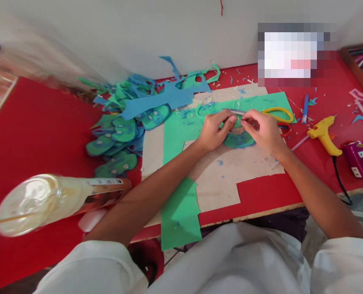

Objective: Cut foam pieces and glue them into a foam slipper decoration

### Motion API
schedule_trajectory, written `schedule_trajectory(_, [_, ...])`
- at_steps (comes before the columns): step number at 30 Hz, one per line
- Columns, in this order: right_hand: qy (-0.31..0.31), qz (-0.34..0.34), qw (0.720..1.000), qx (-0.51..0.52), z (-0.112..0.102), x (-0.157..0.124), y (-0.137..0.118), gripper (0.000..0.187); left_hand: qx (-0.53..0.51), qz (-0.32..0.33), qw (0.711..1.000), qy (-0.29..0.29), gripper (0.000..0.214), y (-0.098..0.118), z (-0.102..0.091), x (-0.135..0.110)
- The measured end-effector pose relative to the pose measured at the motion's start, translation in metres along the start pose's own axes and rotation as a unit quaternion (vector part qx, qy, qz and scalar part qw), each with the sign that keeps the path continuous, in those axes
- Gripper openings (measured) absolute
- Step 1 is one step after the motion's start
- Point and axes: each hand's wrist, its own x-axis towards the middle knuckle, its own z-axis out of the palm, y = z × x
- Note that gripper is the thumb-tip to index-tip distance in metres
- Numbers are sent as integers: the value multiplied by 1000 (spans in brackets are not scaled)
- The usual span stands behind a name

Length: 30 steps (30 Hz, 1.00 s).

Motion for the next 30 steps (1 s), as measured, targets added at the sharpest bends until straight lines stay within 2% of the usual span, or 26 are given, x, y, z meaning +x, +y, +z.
schedule_trajectory(4, [21, -5, 1000, -3, -1, 0, 2, 29, -2, -16, 999, 34, 47, 0, 0, 1])
schedule_trajectory(14, [32, -13, 999, -9, -2, 1, 2, 37, -16, -11, 999, 38, 40, -5, 3, 0])
schedule_trajectory(20, [16, 1, 1000, -24, -4, 1, 1, 42, -15, -19, 1000, 5, 46, -4, 1, -1])
schedule_trajectory(30, [12, -21, 999, -32, -2, 0, -1, 25, 32, 20, 999, -35, 37, -2, 2, -5])
